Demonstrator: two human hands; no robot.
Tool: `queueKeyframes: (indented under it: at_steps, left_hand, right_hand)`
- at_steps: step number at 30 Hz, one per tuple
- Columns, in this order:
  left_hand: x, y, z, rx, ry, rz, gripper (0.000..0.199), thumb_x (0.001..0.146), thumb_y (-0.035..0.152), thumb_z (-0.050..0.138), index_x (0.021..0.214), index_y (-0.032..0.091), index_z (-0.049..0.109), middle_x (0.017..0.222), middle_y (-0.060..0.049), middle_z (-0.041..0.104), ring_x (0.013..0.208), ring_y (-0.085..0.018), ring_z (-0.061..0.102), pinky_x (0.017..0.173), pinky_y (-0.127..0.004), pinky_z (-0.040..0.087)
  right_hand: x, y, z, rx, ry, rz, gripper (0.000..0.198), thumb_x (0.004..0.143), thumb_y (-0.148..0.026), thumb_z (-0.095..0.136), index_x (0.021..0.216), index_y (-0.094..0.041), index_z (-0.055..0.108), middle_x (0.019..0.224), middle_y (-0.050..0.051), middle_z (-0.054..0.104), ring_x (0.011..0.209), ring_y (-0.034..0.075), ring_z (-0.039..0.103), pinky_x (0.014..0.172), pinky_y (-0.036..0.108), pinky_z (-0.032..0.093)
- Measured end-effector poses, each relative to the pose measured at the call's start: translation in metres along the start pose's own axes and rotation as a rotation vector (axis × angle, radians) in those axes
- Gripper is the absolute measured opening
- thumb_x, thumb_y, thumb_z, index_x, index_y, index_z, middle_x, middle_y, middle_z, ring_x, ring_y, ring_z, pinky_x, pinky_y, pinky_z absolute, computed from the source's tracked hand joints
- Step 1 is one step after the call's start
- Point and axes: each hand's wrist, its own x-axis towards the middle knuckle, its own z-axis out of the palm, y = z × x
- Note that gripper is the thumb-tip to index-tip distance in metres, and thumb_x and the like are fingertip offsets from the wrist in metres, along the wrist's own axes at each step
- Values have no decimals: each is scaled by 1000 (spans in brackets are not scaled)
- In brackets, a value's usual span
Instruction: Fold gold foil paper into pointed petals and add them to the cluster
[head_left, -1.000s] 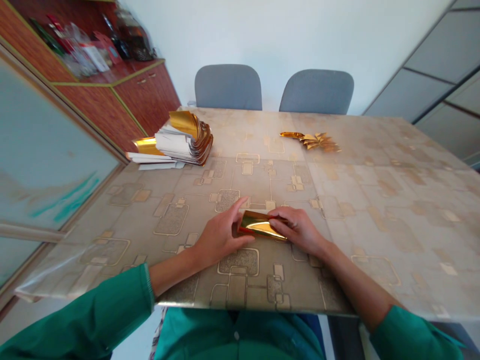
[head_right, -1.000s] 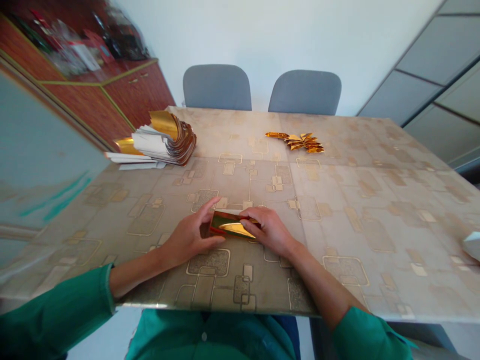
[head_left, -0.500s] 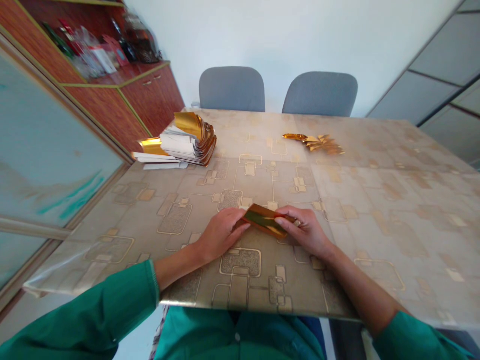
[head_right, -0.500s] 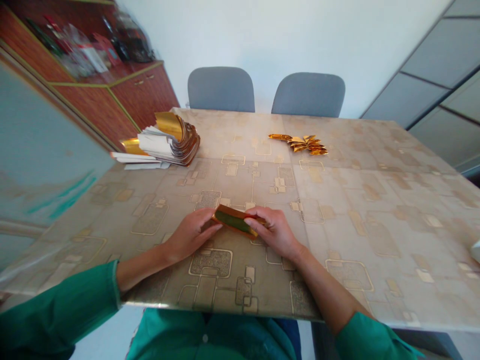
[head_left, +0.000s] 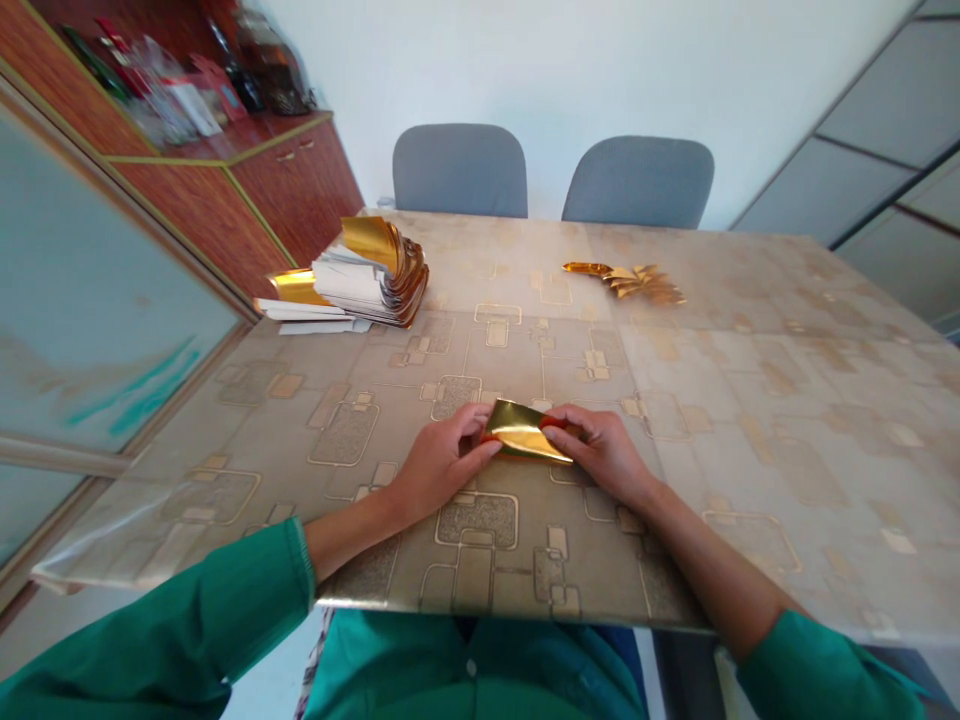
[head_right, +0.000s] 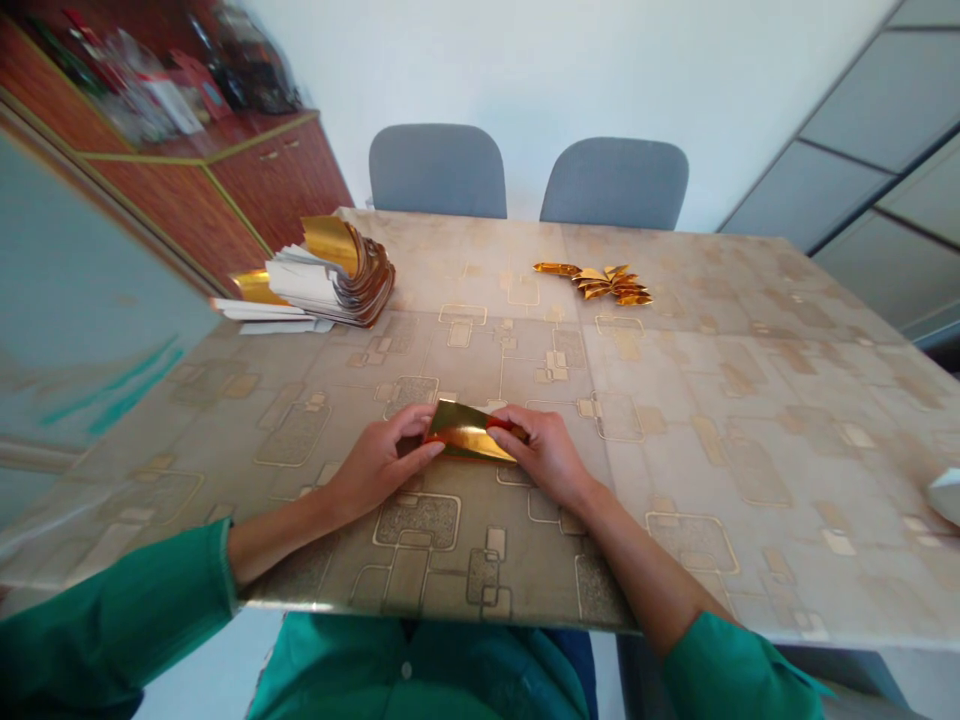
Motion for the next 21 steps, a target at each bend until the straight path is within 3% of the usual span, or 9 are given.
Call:
queueKeyframes:
  at_steps: [5,8,14,17,21]
  left_hand:
    - [-4,-1,4,-55,-4,51,67,91,26,60,149,23,27,132,-9,62,118,-21,62,104,-40,48]
    - [-7,-3,6,23,3,94,65,91,24,59,149,25,28,143,-10,53,126,-22,57,109,-43,44]
    - [-11,0,8,380,46,311,44,96,21,49,140,20,44,160,-14,25,147,-27,29,116,-48,35]
    - [-14,0,12,556,-30,434,36,96,25,51,132,18,54,157,-14,33,146,-30,28,117,-52,32]
    - [-18,-3,19,647,-136,531,47,97,31,54,141,19,46,152,-12,42,145,-28,32,120,-52,26]
  right_hand:
    - [1,1,-1,-73,-20,-28,15,94,-30,56,93,-22,69,85,1,72,75,16,63,69,25,46]
    - [2,2,0,-173,-31,-63,15,95,-31,57,90,-22,69,80,1,71,73,16,60,70,27,43]
    - [4,2,2,-323,-53,-88,11,93,-30,62,92,-22,68,81,1,71,74,16,58,72,29,40]
    - [5,2,4,-381,-59,-94,11,93,-30,63,92,-21,68,81,2,71,74,17,58,73,30,39]
    - [7,4,6,-404,-52,-101,14,95,-32,60,92,-21,69,80,3,71,74,17,59,73,31,39]
